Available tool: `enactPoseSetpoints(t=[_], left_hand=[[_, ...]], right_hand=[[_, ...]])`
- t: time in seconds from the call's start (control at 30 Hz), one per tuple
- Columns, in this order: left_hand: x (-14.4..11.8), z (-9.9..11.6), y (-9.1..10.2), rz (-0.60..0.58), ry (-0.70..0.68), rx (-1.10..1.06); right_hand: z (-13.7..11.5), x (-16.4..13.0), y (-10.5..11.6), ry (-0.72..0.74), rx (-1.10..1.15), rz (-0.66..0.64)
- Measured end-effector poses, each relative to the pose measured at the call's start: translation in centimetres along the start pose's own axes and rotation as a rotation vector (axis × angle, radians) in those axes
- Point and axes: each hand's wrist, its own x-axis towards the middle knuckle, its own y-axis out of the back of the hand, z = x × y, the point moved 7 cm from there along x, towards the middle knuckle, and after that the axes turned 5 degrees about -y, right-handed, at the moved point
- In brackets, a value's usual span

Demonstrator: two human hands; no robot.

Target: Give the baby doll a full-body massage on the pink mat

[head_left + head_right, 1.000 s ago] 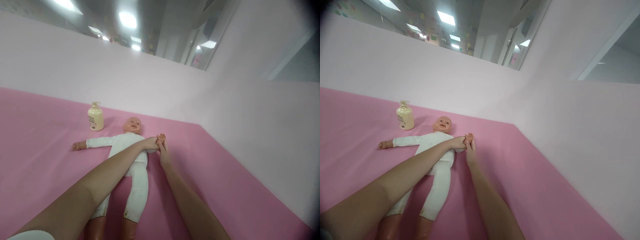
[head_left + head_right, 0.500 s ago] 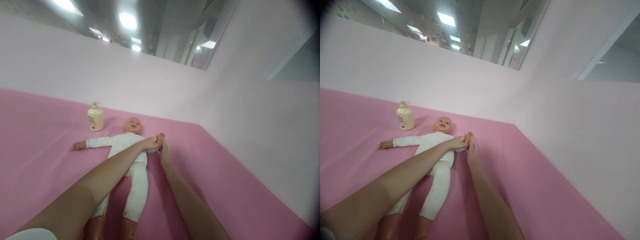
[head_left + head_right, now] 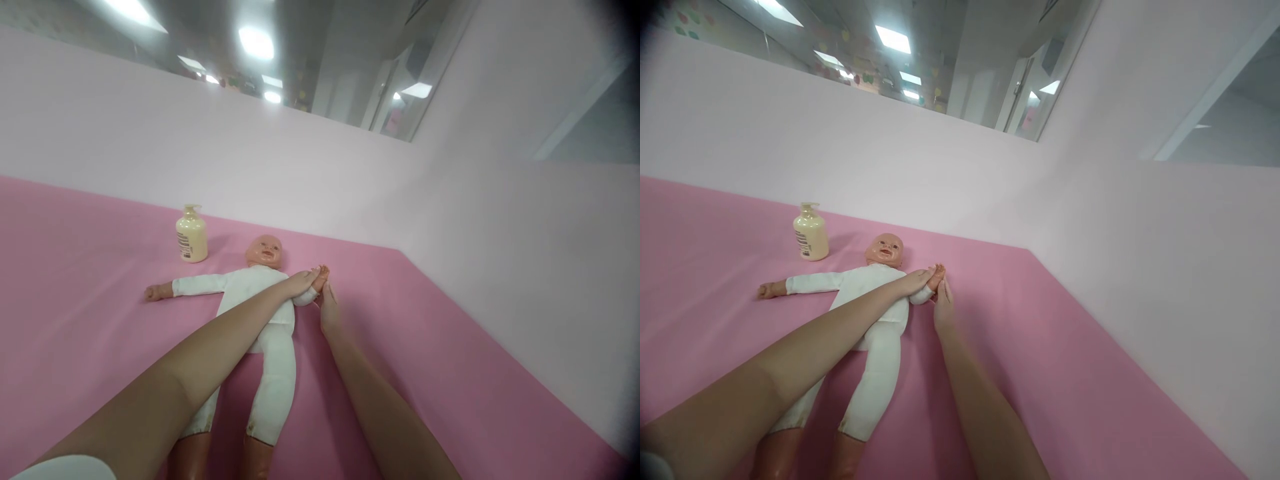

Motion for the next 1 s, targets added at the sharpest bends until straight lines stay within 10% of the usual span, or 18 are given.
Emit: enactPoseSetpoints(t=[0.73,1.0], left_hand=[[0.0,0.2,-1.1,-0.187,-0.020,-0.253],[0.7,-0.9,0.6,0.106,-0.003,-0.231]], right_hand=[[-0.3,-0.2,-0.6,0.047,-0.065,-0.044],[-1.2,-0.8,-1.7,0.061,-0.098,-0.095]])
